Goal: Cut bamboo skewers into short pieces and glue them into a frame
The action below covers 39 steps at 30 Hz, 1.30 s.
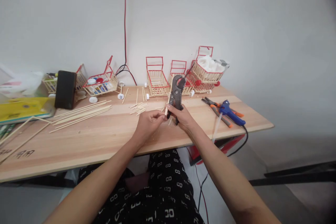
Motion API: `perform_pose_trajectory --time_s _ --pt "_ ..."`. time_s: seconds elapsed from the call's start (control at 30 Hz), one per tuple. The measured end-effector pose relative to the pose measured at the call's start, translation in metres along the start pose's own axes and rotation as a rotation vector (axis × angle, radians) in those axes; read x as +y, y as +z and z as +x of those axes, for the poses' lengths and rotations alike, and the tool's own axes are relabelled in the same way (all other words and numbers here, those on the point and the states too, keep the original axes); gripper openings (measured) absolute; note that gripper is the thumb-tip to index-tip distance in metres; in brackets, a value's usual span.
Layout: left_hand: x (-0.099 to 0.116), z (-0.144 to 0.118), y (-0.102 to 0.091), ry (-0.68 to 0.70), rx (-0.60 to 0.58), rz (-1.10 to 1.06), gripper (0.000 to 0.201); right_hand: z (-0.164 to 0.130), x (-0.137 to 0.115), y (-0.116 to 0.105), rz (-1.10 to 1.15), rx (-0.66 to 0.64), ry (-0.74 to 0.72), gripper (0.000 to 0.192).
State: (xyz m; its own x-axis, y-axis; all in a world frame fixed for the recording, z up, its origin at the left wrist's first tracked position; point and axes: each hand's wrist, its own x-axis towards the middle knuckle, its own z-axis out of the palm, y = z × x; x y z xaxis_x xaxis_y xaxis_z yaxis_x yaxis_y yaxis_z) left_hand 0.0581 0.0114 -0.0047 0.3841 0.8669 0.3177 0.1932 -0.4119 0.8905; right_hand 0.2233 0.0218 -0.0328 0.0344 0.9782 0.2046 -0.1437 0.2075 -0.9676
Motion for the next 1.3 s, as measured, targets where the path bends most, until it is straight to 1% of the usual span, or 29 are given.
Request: perform_pose_trajectory --time_s 0.1,0.17,0.33,0.47,0.53,0.6,0.73,0.8,0.93,1.07,1.13,1.2,1.3 --pt "-0.001 -0.001 0.0 0.032 0.002 0.036 0.015 0.0 0.0 0.0 0.001 -0.026 -0.003 0.031" --pt "-0.002 -0.001 0.0 0.093 0.01 0.086 0.016 0.0 0.0 0.0 0.004 -0.038 -0.007 0.031" --pt "-0.006 -0.001 0.0 0.296 0.038 0.318 0.016 -0.001 -0.001 -0.001 -0.024 -0.08 0.025 0.033" --pt "-0.012 0.001 0.0 0.358 0.082 0.466 0.016 -0.002 -0.001 0.0 -0.031 -0.092 0.038 0.032" --pt "-0.014 0.002 -0.001 0.354 0.094 0.477 0.017 -0.003 0.0 0.0 -0.034 -0.107 0.042 0.031" --pt "-0.016 0.002 -0.003 0.321 0.096 0.457 0.018 -0.002 0.0 0.0 -0.041 -0.103 0.042 0.032" --pt "-0.017 0.001 -0.005 0.214 0.032 0.423 0.026 0.0 0.0 -0.002 -0.042 -0.062 0.021 0.034" --pt "-0.016 0.001 -0.005 0.198 0.0 0.399 0.027 0.001 0.0 -0.002 -0.033 -0.045 0.007 0.034" --pt "-0.015 0.001 -0.004 0.229 0.038 0.365 0.01 0.0 -0.002 -0.001 -0.023 -0.031 0.014 0.034" --pt "-0.016 0.002 -0.003 0.303 0.069 0.372 0.009 -0.001 -0.002 0.001 -0.025 -0.044 0.026 0.033" --pt "-0.017 0.002 -0.003 0.312 0.064 0.352 0.01 -0.001 -0.003 0.001 -0.022 -0.05 0.017 0.033" --pt "-0.017 0.002 -0.004 0.263 0.032 0.277 0.01 -0.001 -0.003 0.0 -0.022 -0.055 0.006 0.032" --pt "-0.015 0.004 -0.006 0.073 -0.055 0.014 0.014 -0.002 -0.002 0.0 -0.051 -0.048 -0.002 0.033"
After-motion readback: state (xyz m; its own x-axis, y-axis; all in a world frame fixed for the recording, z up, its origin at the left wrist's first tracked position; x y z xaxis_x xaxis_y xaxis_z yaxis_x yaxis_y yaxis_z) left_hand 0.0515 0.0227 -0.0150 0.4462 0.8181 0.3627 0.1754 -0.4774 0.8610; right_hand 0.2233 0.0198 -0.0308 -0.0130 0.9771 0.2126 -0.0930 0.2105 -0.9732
